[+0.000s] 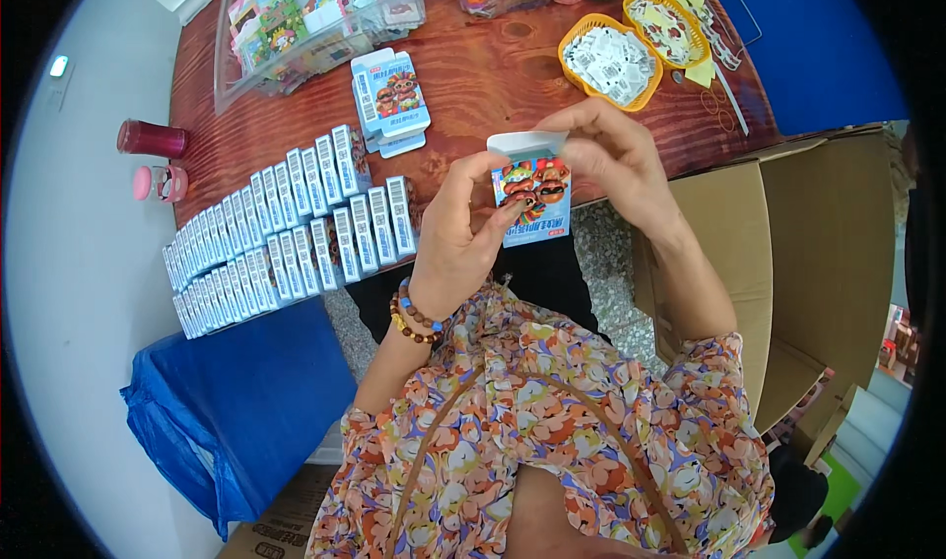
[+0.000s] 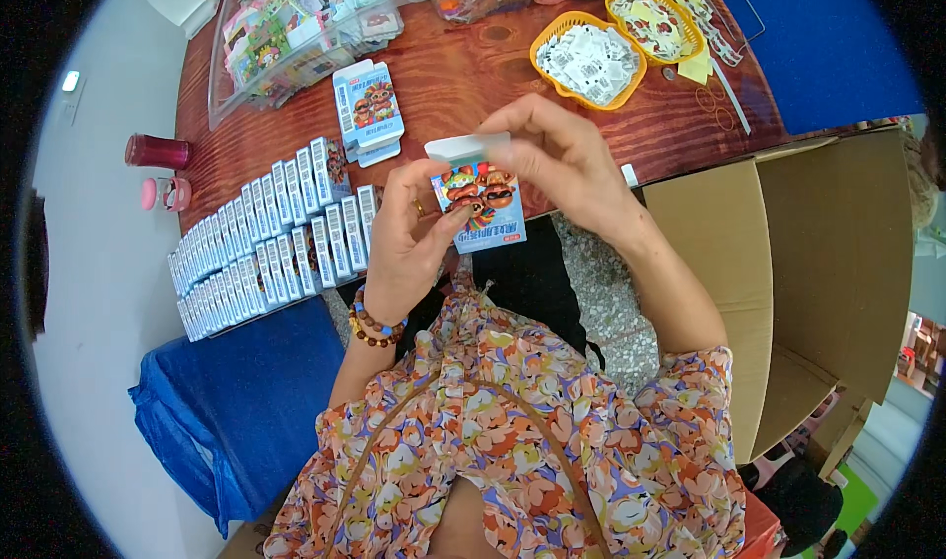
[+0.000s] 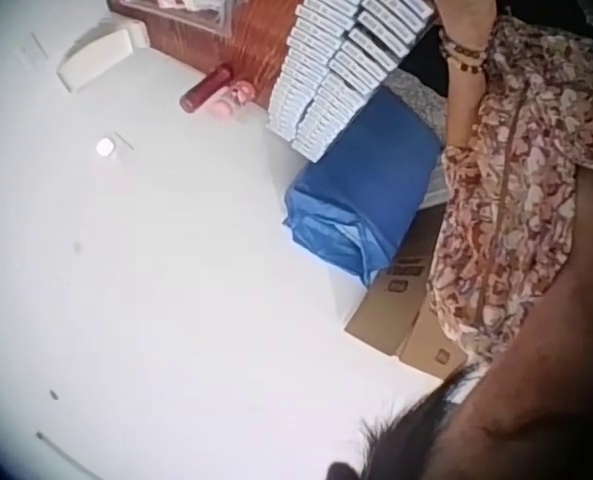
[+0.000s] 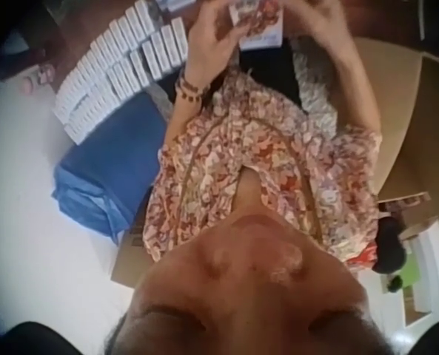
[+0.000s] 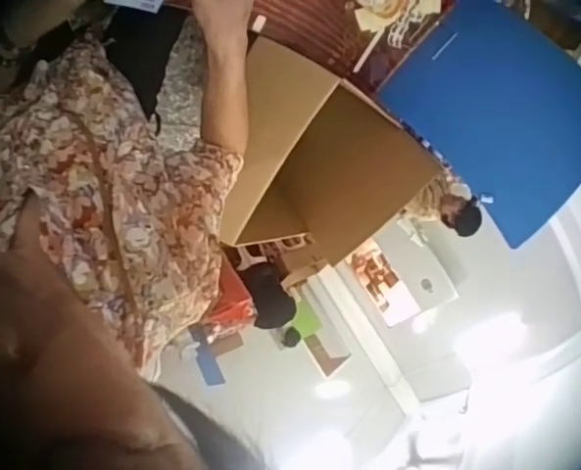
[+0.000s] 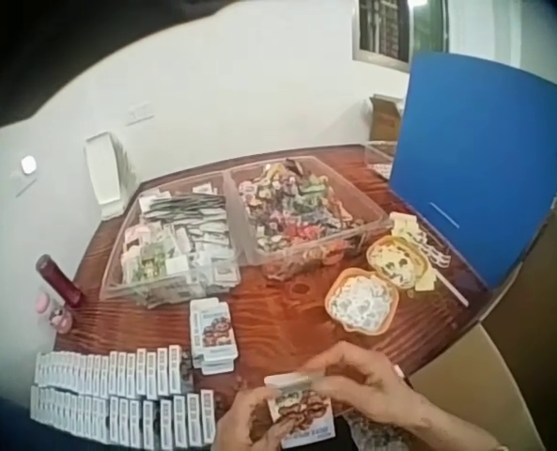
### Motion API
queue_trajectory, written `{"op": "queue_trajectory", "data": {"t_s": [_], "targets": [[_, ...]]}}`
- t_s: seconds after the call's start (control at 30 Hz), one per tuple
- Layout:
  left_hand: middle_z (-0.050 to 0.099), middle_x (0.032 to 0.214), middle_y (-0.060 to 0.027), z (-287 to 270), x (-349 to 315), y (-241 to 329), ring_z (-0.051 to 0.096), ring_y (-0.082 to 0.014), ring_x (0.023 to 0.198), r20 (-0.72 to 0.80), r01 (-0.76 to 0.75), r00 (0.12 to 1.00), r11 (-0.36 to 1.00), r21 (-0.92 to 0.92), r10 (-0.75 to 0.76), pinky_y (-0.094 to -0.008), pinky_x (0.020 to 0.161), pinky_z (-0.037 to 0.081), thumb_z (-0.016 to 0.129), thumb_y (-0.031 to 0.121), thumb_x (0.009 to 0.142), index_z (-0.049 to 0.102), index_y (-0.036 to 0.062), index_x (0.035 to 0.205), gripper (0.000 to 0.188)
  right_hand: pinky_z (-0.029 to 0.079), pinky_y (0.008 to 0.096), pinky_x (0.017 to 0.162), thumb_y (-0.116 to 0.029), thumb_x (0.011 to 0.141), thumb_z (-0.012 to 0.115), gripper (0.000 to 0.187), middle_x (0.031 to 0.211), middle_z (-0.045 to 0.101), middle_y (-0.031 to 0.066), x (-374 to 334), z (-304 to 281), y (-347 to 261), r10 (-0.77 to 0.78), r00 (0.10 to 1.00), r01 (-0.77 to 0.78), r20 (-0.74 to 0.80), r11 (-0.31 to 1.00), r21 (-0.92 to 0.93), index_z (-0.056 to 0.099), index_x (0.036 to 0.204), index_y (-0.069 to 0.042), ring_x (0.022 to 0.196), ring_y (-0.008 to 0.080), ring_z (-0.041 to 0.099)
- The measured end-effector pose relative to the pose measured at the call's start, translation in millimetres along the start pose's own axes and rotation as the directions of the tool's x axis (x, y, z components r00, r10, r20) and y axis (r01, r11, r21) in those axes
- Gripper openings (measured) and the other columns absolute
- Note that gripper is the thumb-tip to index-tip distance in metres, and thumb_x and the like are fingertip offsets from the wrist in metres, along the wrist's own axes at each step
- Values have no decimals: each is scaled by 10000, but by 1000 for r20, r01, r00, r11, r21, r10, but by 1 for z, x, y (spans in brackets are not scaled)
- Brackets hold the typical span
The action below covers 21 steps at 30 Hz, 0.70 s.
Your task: Packing small colorful items into white jars and then placing the jars into small cardboard boxes.
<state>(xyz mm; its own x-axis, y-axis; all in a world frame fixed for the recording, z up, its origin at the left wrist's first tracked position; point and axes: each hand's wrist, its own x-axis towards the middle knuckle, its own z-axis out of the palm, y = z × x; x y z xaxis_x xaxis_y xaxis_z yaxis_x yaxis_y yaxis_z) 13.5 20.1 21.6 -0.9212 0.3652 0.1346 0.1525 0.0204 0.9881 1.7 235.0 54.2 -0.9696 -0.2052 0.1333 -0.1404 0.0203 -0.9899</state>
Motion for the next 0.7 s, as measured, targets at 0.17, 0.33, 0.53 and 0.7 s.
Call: {"op": "queue_trajectory", "data": {"t_s": [0.17, 0.33, 0.53, 0.7], "targets": [[624, 1151, -102, 0, -1, -2, 678, -162, 996, -21, -43, 999, 999, 4, 43, -292, 766, 577, 672, -35, 910, 474, 24, 1295, 436, 529, 262, 850, -163, 987, 636, 190, 1047, 704, 53, 20, -14, 7, 130, 978, -143, 160, 987, 75, 659, 1084, 0, 953, 96, 653], [626, 1125, -132, 0, 0, -2, 679, -182, 988, -16, -79, 997, 997, 4, 79, -299, 776, 574, 673, -48, 901, 405, 36, 1314, 499, 541, 257, 855, -106, 958, 662, 226, 1038, 733, 57, 22, -22, -4, 190, 952, -181, 240, 982, -62, 700, 1149, 9, 963, 99, 676], [640, 1078, -162, 1, -1, -9, 689, -214, 940, -1, -3, 1000, 996, -85, 3, -315, 773, 565, 675, -47, 894, 318, 47, 1343, 581, 558, 245, 817, -27, 928, 662, 191, 977, 763, 62, 19, -13, -11, 198, 960, -143, 198, 954, -263, 746, 1098, -3, 890, 94, 696], [648, 1065, -168, 1, -1, -11, 701, -223, 924, -11, 85, 996, 994, -70, -86, -326, 767, 566, 693, -28, 880, 335, 43, 1361, 603, 571, 255, 811, 23, 912, 641, 227, 997, 766, 68, 14, -10, -9, 156, 975, -81, 155, 910, -407, 736, 1117, 0, 893, 90, 698]]}}
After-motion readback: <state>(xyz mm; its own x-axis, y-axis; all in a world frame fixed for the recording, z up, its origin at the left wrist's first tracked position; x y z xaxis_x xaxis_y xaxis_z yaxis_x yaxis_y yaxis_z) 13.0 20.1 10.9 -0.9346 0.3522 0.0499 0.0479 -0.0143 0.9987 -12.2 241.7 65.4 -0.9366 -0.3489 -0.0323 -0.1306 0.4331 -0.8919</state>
